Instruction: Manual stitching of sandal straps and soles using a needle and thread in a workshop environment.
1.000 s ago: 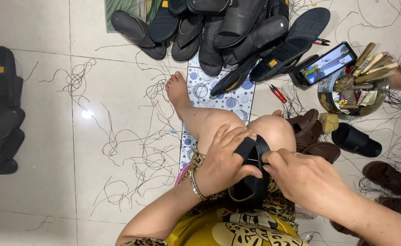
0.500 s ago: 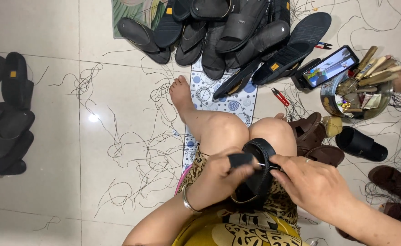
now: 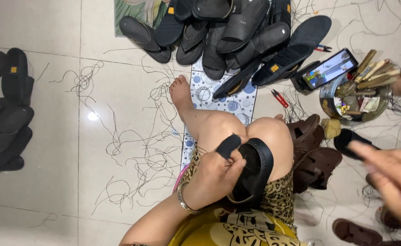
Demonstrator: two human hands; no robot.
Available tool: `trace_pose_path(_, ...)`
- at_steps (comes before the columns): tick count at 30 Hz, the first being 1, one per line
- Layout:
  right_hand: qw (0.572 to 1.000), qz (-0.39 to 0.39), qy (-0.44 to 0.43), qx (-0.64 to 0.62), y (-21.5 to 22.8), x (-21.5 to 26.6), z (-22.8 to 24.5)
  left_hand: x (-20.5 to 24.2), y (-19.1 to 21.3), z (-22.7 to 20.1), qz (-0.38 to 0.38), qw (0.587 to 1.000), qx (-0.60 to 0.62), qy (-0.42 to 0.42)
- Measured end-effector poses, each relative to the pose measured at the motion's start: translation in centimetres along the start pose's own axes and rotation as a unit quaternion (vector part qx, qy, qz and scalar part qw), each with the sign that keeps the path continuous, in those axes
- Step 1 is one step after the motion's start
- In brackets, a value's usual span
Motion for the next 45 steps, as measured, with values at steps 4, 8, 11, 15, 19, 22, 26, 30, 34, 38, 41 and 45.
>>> trace_pose_path(4,0.977,-0.011,0.196,-0.080,-3.7,0.1,6.0,1.2,-2.0,-0.5,0.007,0.998,0.059,0.000)
trace_pose_path(8,0.980,-0.009,0.197,-0.035,-4.8,-0.7,8.3,1.6,-2.2,-0.8,-0.001,1.000,0.023,0.000)
trace_pose_path(11,0.977,-0.004,0.210,0.020,-5.0,-0.8,8.8,1.8,-2.5,-1.1,-0.016,0.997,0.078,0.015)
trace_pose_path(15,0.978,-0.016,0.171,0.115,-4.4,-0.6,10.1,2.0,-3.1,-0.8,-0.034,0.994,0.099,0.029)
trace_pose_path(19,0.963,-0.046,0.179,0.196,-4.0,-0.8,13.1,1.9,-3.8,0.1,-0.054,0.984,0.130,0.109)
trace_pose_path(22,0.955,-0.068,0.201,0.209,-4.6,-2.0,14.9,1.8,-3.5,0.7,-0.054,0.971,0.177,0.154)
trace_pose_path(26,0.973,0.005,0.203,0.108,-4.0,-2.7,13.8,0.8,-2.2,1.9,-0.039,0.929,0.278,0.240)
trace_pose_path(30,0.970,-0.089,0.226,0.017,-3.6,-2.4,13.0,-1.4,-0.2,-0.1,0.122,0.938,0.203,0.254)
trace_pose_path(34,0.960,0.035,0.236,0.145,-2.8,-1.1,9.9,-2.2,-0.8,-0.5,0.184,0.961,0.156,0.137)
trace_pose_path(38,0.948,0.256,-0.004,0.189,-0.4,-0.6,2.5,-2.2,-0.5,0.0,0.159,0.971,0.117,0.136)
trace_pose_path(41,0.993,0.044,0.112,0.001,-0.7,-0.3,2.8,-1.3,-0.6,1.1,0.079,0.996,0.013,0.037)
trace_pose_path(45,0.855,0.147,-0.044,-0.496,-7.3,-0.2,4.8,-1.3,-1.5,0.4,0.131,0.988,-0.047,0.071)
Point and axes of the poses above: each hand's wrist, its own x-axis away from the middle knuckle, its own y-axis out of the back of the hand, z = x × y, the point moved 1 cm from there along -x, towards the middle knuckle, and after that the axes turned 6 degrees about -y, right-handed, at the moved point
